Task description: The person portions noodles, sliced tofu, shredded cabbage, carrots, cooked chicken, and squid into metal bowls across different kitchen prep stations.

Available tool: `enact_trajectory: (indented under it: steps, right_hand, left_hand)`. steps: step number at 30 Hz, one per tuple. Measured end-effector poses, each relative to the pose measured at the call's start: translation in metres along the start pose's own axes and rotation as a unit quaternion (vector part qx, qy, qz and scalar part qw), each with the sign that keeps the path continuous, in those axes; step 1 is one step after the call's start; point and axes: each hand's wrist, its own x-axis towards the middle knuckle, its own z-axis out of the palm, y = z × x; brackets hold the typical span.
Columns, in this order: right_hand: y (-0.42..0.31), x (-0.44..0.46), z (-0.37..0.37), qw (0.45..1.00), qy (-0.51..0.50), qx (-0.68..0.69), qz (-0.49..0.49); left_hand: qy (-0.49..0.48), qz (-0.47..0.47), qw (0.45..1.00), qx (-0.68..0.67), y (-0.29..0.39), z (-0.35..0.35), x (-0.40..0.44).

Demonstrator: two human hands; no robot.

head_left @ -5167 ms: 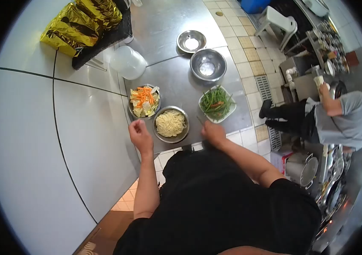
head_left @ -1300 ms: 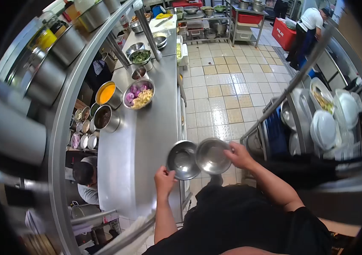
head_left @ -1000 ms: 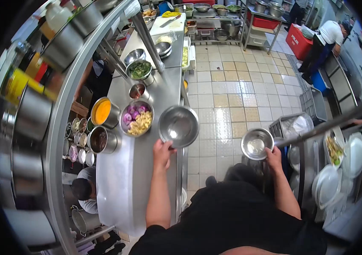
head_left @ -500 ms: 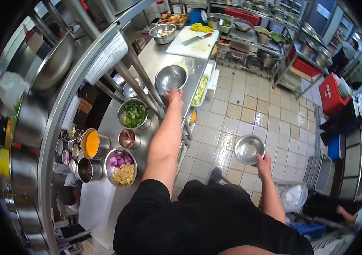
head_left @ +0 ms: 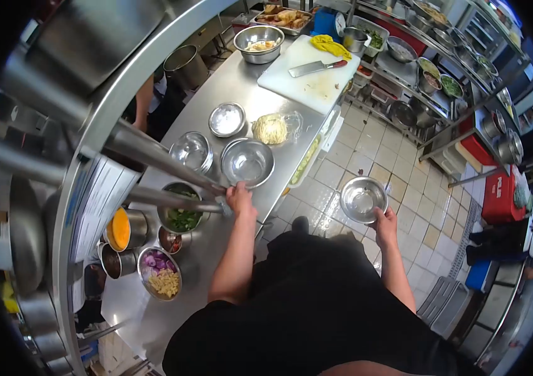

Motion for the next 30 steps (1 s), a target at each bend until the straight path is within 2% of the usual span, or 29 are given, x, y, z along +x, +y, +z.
enact_trajectory:
  steps: [2, 8, 10, 12, 15, 16, 18, 21, 22, 24, 26, 28, 30]
  right_hand:
    - [-0.008, 0.033, 0.001, 1.000, -0.007, -0.022, 0.016]
    - [-0.060, 0.139, 0.061, 0.990, -0.139, -0.030, 0.013]
    - [-0.069, 0.184, 0.083, 0.982, -0.176, -0.064, 0.000]
    - [-0.086, 0.233, 0.107, 0.962, -0.260, -0.077, 0.006]
    - [-0.128, 0.267, 0.142, 0.940, -0.319, -0.119, -0.004]
    - [-0.139, 0.279, 0.150, 0.932, -0.338, -0.132, -0.010]
    - [-0.149, 0.308, 0.161, 0.922, -0.360, -0.145, -0.004]
    - [-0.157, 0.330, 0.178, 0.909, -0.393, -0.138, 0.010]
    - [-0.156, 0.331, 0.181, 0.902, -0.404, -0.148, 0.022]
    - [-0.162, 0.336, 0.197, 0.903, -0.406, -0.136, 0.029]
    - [-0.138, 0.356, 0.211, 0.893, -0.418, -0.168, 0.003]
    - [-0.119, 0.361, 0.241, 0.907, -0.395, -0.145, -0.025]
    - [-0.099, 0.361, 0.270, 0.900, -0.412, -0.142, -0.008]
  left_hand:
    - [0.028, 0.033, 0.989, 0.143, 0.007, 0.001, -0.004]
    - [0.105, 0.079, 0.988, 0.080, 0.008, 0.028, -0.024]
    - [0.119, 0.129, 0.983, 0.058, 0.006, 0.037, -0.034]
    - [0.151, 0.163, 0.973, 0.063, 0.011, 0.058, -0.039]
    - [0.209, 0.229, 0.950, -0.036, 0.038, 0.083, -0.037]
    - [0.202, 0.258, 0.942, -0.075, 0.042, 0.076, -0.018]
    - [0.261, 0.285, 0.917, -0.102, 0.074, 0.086, 0.000]
    - [0.300, 0.196, 0.904, -0.233, 0.110, 0.103, 0.012]
    - [0.299, 0.176, 0.921, -0.180, 0.108, 0.101, 0.014]
    - [0.317, 0.142, 0.907, -0.240, 0.104, 0.114, 0.006]
    - [0.295, 0.158, 0.907, -0.255, 0.081, 0.122, -0.012]
    - [0.268, 0.173, 0.909, -0.268, 0.054, 0.129, -0.034]
    - [0.236, 0.161, 0.923, -0.256, 0.026, 0.130, -0.056]
